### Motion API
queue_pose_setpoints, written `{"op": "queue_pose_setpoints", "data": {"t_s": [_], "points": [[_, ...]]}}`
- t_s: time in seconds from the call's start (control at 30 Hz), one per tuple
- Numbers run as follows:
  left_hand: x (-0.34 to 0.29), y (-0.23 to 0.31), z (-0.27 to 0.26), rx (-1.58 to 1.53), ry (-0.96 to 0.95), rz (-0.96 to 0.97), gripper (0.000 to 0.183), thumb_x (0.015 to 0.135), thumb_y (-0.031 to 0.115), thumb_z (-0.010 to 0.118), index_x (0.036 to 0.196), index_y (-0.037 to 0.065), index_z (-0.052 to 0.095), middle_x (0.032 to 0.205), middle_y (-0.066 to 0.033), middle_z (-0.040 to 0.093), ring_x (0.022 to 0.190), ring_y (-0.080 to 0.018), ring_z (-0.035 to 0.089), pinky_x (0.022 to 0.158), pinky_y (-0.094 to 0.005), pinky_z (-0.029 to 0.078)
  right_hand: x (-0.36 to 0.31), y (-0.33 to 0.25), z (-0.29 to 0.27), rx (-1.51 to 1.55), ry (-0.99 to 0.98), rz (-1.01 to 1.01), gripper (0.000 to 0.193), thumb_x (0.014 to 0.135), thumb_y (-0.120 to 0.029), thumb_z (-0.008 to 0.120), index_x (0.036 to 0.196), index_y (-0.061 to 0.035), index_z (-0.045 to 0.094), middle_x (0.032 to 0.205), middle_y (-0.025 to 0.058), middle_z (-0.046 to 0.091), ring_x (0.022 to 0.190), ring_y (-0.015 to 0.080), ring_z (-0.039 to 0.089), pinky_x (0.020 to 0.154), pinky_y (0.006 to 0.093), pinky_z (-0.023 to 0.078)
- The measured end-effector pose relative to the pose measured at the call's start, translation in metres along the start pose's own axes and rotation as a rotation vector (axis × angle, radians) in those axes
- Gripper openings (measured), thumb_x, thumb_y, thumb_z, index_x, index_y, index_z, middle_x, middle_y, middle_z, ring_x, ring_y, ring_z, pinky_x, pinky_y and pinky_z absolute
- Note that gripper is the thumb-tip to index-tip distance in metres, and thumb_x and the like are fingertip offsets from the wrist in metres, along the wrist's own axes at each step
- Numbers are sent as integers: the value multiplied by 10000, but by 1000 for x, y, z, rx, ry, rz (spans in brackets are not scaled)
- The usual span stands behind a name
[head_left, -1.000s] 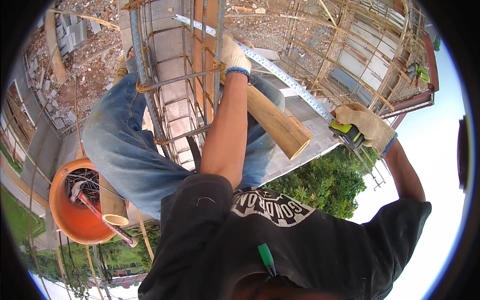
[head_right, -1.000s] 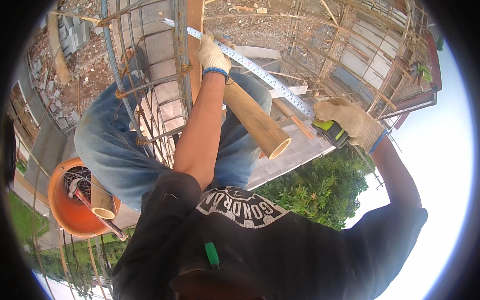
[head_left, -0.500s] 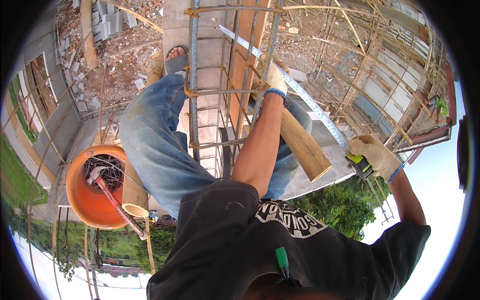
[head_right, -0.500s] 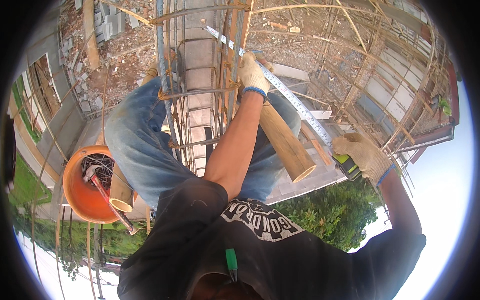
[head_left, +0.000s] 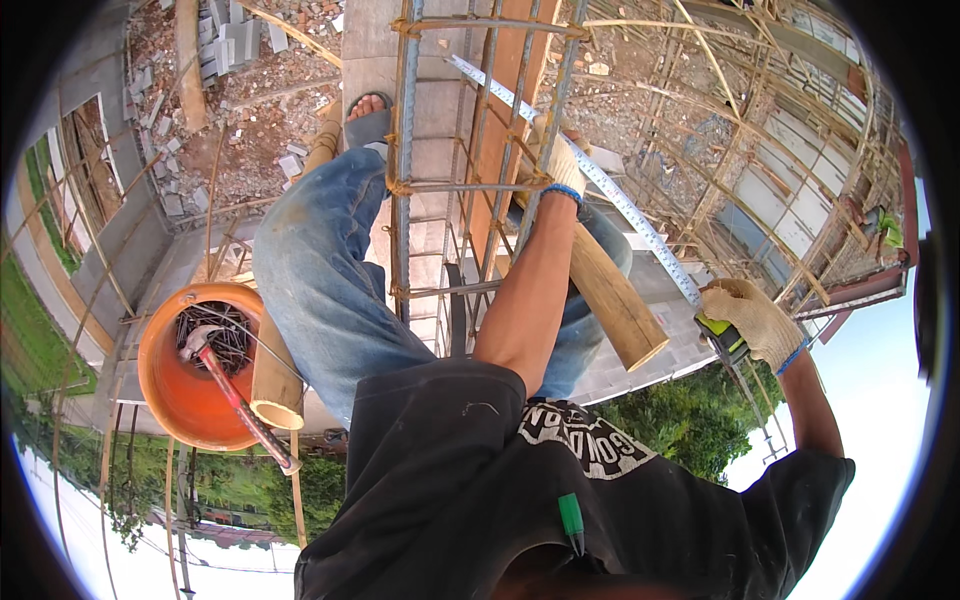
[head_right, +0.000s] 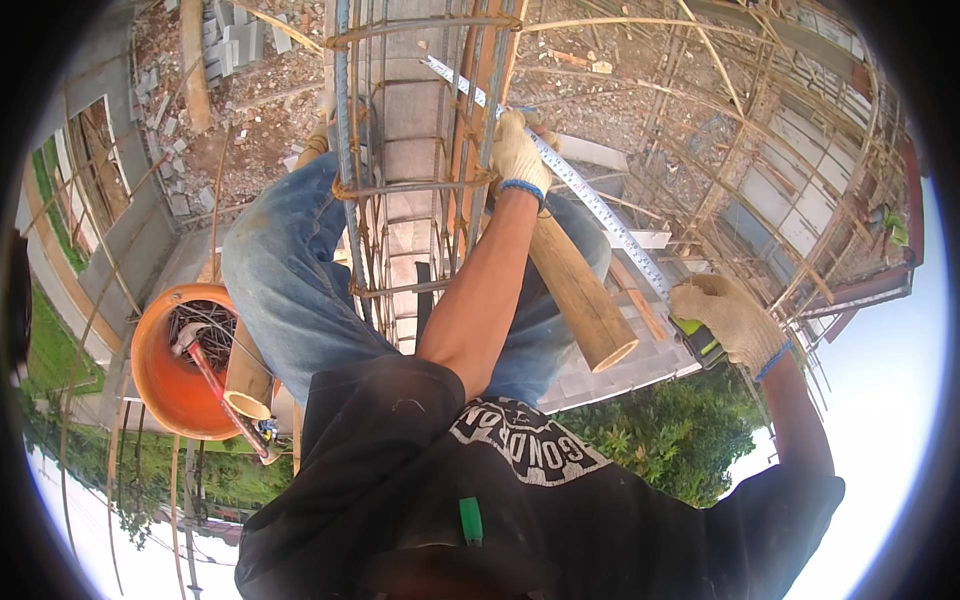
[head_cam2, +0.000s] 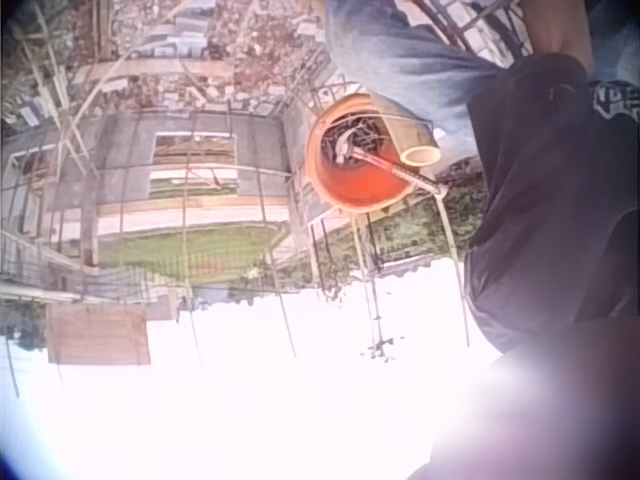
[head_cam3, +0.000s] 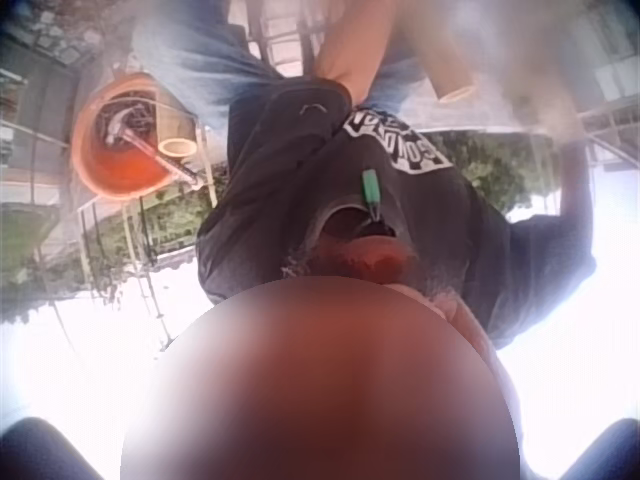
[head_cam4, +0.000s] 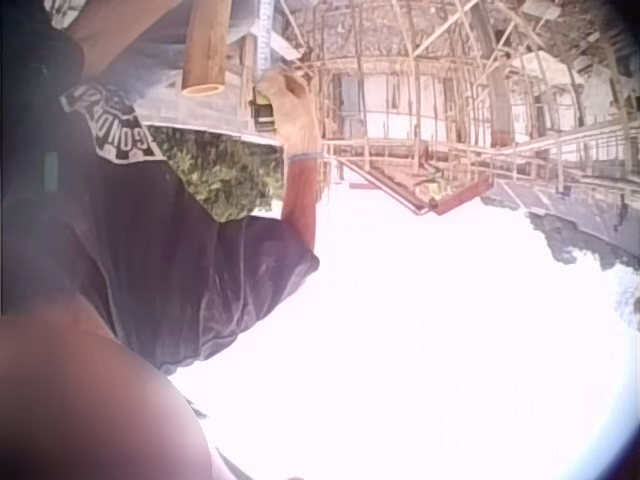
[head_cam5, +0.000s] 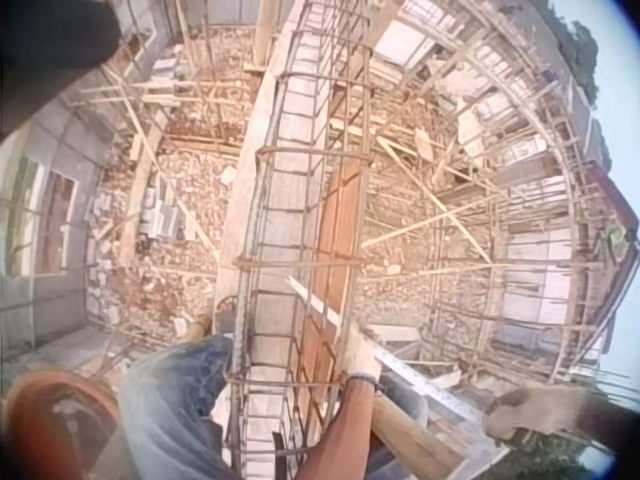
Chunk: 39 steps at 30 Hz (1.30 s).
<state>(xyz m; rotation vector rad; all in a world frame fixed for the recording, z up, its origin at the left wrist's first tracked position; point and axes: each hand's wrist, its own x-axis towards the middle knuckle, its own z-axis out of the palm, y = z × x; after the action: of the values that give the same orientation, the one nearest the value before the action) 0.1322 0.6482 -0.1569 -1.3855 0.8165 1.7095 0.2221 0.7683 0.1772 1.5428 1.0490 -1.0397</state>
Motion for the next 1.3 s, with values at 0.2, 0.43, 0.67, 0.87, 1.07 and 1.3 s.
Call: {"op": "queue_pose_setpoints", "data": {"t_s": [0.2, 0.43, 0.67, 0.87, 1.07, 1.3], "points": [[-12, 14, 8, 13, 41, -63, 237, 1003, 290, 610, 994, 54, 599, 755, -109, 601, 518, -244, 572, 489, -438, 528, -20, -19, 9, 1, -87, -137, 682, 866, -517, 795, 1218, 52, 660, 900, 80, 690, 795, 127, 663, 683, 274, 544], [-19, 14, 9, -7, -167, -89, 306, 1014, 364, 611, 1007, 58, 619, 754, -93, 606, 541, -234, 586, 563, -446, 541, -58, -39, 16, 144, -150, -181, 1061, 794, -604, 873, 1501, 85, 485, 1166, 182, 705, 916, 206, 731, 774, 347, 630], [-45, 13, 10, -35, -193, -137, 461, 1021, 517, 632, 1089, 63, 590, 887, -143, 653, 665, -265, 660, 577, -443, 560, -47, -49, 35, 487, -212, -267, 957, 978, -680, 581, 1494, 118, 470, 1104, 287, 716, 882, 307, 766, 690, 429, 664], [-68, 9, -20, 15, -294, -172, 742, 990, 685, 585, 1455, 125, 437, 1347, -260, 633, 1016, -408, 732, 733, -479, 653, -31, -75, 59, 937, -141, -141, 879, 1040, -644, 476, 1390, 161, 529, 1059, 361, 706, 790, 375, 760, 627, 433, 661], [-134, 23, -71, 184, -532, -110, 633, 1071, 524, 573, 1530, 111, 437, 1357, -152, 619, 1107, -297, 663, 805, -363, 610, -23, -63, 78, 1158, -228, -186, 689, 1058, -541, 503, 1288, 98, 618, 1156, 343, 704, 925, 349, 770, 757, 412, 681], [-216, 133, -69, 1124, -650, -232, 374, 1019, 310, 725, 1287, 66, 636, 992, -2, 690, 870, -131, 679, 703, -276, 550, -13, -51, 95, 1401, -504, -335, 644, 1075, -556, 533, 1475, -51, 543, 1322, 248, 681, 1129, 309, 729, 953, 444, 626]]}}
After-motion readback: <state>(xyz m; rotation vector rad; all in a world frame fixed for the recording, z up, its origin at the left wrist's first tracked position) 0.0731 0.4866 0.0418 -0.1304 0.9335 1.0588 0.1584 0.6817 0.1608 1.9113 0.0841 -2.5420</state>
